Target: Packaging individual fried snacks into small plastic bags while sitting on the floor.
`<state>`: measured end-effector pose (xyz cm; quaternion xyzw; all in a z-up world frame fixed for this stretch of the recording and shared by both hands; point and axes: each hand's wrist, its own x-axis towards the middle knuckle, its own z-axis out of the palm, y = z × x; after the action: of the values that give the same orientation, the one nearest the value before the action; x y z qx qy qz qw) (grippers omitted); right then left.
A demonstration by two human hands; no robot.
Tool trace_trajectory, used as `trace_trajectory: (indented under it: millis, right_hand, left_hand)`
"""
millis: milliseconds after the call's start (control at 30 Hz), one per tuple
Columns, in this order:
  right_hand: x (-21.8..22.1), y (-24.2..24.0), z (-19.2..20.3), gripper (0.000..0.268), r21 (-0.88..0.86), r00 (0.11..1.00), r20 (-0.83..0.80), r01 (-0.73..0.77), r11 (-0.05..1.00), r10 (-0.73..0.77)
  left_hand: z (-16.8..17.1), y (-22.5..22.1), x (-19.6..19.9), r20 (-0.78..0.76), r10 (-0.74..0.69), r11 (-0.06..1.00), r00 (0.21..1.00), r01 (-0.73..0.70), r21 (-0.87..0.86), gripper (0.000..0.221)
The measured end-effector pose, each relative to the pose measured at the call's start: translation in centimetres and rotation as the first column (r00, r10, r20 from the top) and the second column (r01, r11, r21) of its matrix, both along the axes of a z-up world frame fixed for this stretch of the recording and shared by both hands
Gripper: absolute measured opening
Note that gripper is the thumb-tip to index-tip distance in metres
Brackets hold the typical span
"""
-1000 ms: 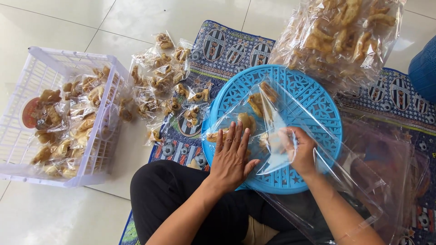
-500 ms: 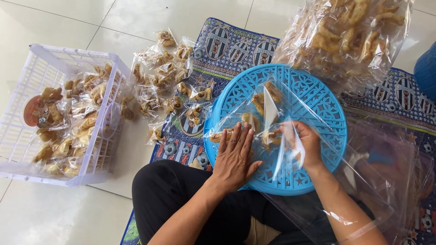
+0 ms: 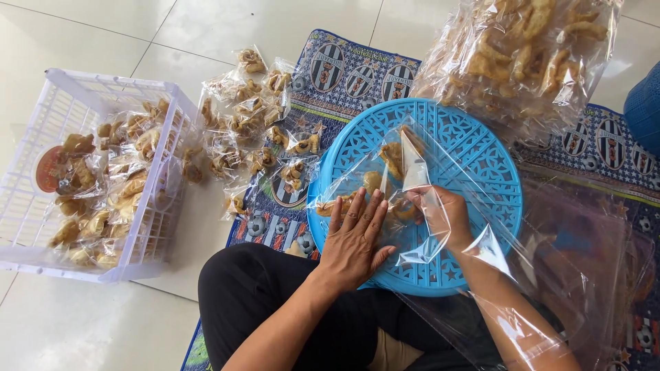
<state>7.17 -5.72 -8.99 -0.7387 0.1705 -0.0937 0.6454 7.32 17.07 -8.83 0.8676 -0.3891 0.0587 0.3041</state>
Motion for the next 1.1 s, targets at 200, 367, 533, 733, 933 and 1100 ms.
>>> trace_trajectory:
  millis: [200, 367, 533, 733, 933, 1100]
  right_hand:
    - [-0.4, -0.5, 0.9, 0.010, -0.155, 0.972, 0.061, -0.217, 0.964, 0.228]
    - [-1.0, 0.2, 2.8, 0.035, -0.219, 0.983, 0.051, -0.164, 0.962, 0.179]
    - [-0.6, -0.4, 0.8, 0.023, -0.054, 0.999, 0.000, -0.051, 0.997, 0.052]
    - [-1.1, -1.6, 0.6, 0.019, -0.598, 0.978, 0.119, -0.067, 0.799, 0.171]
    - [-3.7, -4.8, 1.2, 0.039, -0.888, 0.909, 0.137, -0.063, 0.456, 0.392]
    - [-7.7, -9.0, 1.6, 0.046, -0.923, 0.882, 0.217, 0.045, 0.382, 0.419]
  left_hand:
    - [0.0, -0.7, 0.0, 0.073, 0.023, 0.995, 0.997, -0.030, 0.093, 0.077]
    - [0.6, -1.7, -0.3, 0.200, -0.022, 0.986, 0.979, -0.011, 0.165, 0.084]
    - [0.3, -2.0, 0.1, 0.217, -0.049, 0.988, 0.975, 0.015, 0.157, 0.075]
    - [0.3, -2.1, 0.1, 0.278, -0.041, 0.992, 0.960, 0.006, 0.125, 0.064]
    - [1.1, -2.1, 0.0, 0.311, 0.003, 0.997, 0.951, -0.027, 0.072, 0.057]
    - [2.2, -2.4, -0.3, 0.201, 0.045, 0.993, 0.979, -0.066, 0.099, 0.052]
